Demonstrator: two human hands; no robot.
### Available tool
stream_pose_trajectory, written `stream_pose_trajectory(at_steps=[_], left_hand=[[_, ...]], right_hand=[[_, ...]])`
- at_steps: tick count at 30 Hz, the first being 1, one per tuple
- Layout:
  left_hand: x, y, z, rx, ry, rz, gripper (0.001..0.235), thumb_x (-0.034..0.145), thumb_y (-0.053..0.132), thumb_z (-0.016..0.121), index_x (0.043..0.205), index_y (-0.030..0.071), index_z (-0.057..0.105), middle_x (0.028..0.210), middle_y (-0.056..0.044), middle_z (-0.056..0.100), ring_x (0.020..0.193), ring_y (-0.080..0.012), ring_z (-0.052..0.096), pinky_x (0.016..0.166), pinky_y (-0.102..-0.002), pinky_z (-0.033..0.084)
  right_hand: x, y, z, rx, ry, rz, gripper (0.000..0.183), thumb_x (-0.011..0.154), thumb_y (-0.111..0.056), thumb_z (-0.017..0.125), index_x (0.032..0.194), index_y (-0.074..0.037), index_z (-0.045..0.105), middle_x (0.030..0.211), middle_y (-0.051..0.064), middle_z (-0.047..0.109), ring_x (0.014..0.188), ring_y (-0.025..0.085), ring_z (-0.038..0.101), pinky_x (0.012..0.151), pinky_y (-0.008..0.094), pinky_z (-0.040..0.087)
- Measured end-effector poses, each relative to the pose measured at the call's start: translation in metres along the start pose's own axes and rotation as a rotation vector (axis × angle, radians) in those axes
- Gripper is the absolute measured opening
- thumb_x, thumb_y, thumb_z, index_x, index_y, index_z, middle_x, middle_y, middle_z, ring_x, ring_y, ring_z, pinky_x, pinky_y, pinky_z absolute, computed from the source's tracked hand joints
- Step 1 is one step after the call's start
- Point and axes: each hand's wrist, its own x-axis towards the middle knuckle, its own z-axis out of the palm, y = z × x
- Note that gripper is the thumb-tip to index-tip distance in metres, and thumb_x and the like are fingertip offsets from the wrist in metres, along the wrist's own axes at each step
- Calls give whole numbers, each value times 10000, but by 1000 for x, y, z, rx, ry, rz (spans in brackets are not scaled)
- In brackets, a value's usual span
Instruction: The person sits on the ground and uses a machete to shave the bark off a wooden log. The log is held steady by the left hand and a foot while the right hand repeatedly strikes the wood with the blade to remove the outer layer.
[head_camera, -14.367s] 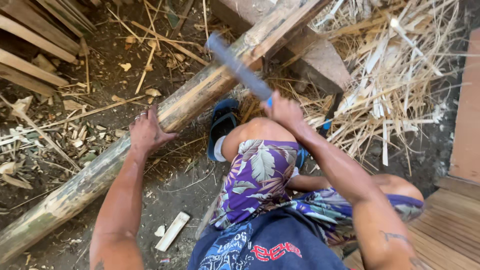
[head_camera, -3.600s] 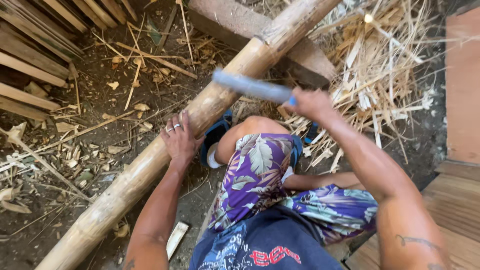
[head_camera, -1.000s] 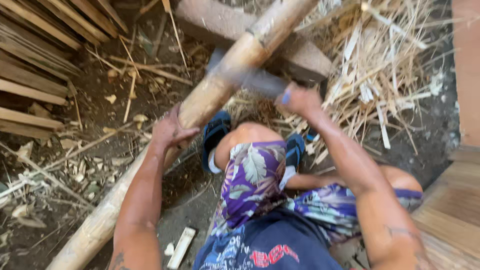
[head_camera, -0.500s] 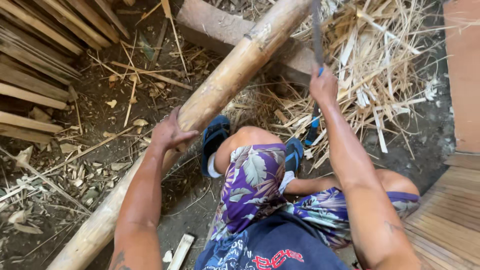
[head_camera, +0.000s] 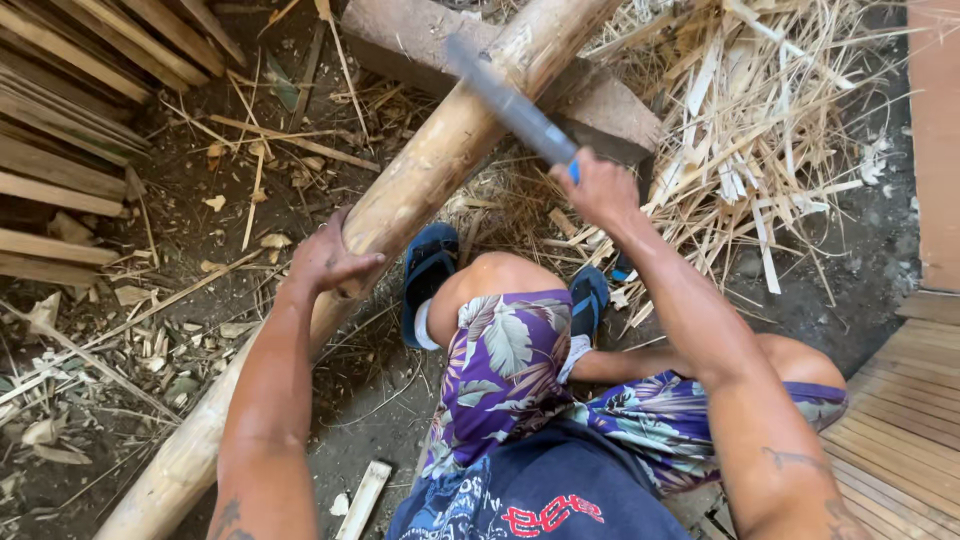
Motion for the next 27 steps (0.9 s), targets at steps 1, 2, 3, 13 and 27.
stream_pose_trajectory(at_steps=[1,2,3,13,27], left_hand=[[4,3,-1,3,4,1,1224,585,610,846,1579,106,339,1380,-241,620,1252,-404,613,1064,-474,476],[5,3,0,7,-1,1,1230,590,613,848,1583,107,330,1384,-244,615,1255,-406,610,1065,-475,475],[5,2,1,11,-5,0,1236,595,616,851,1588,107,321,1389,-248,610,1258,-409,608,1066,-476,475],[-13,10,21,138,4,-40,1292,597,697,835,1617,131,281,1357,-306,599,1173,-457,642,1022,-498,516],[-28,32,33,149,-6,-60,1332,580,718,821,1625,115,255,1224,-263,694,1097,-446,686,939,-513,557]], right_hand=[[0,1,4,-74,-63,-62,568,1033,-621,472,1045,-62,571,806,221,731,712,377,708,741,540,553],[3,10,8,58,-24,17,536,1013,-585,448,1053,-62,558,874,166,741,700,376,722,696,547,564],[11,23,10,189,15,96,507,993,-548,425,1061,-61,545,941,111,750,688,376,736,652,555,575],[-5,23,11,144,251,145,515,1044,-530,510,1088,-20,564,873,312,696,854,524,675,759,622,513],[-7,24,-39,1,60,158,574,1057,-606,438,1171,-64,588,911,215,745,845,411,738,757,534,580]])
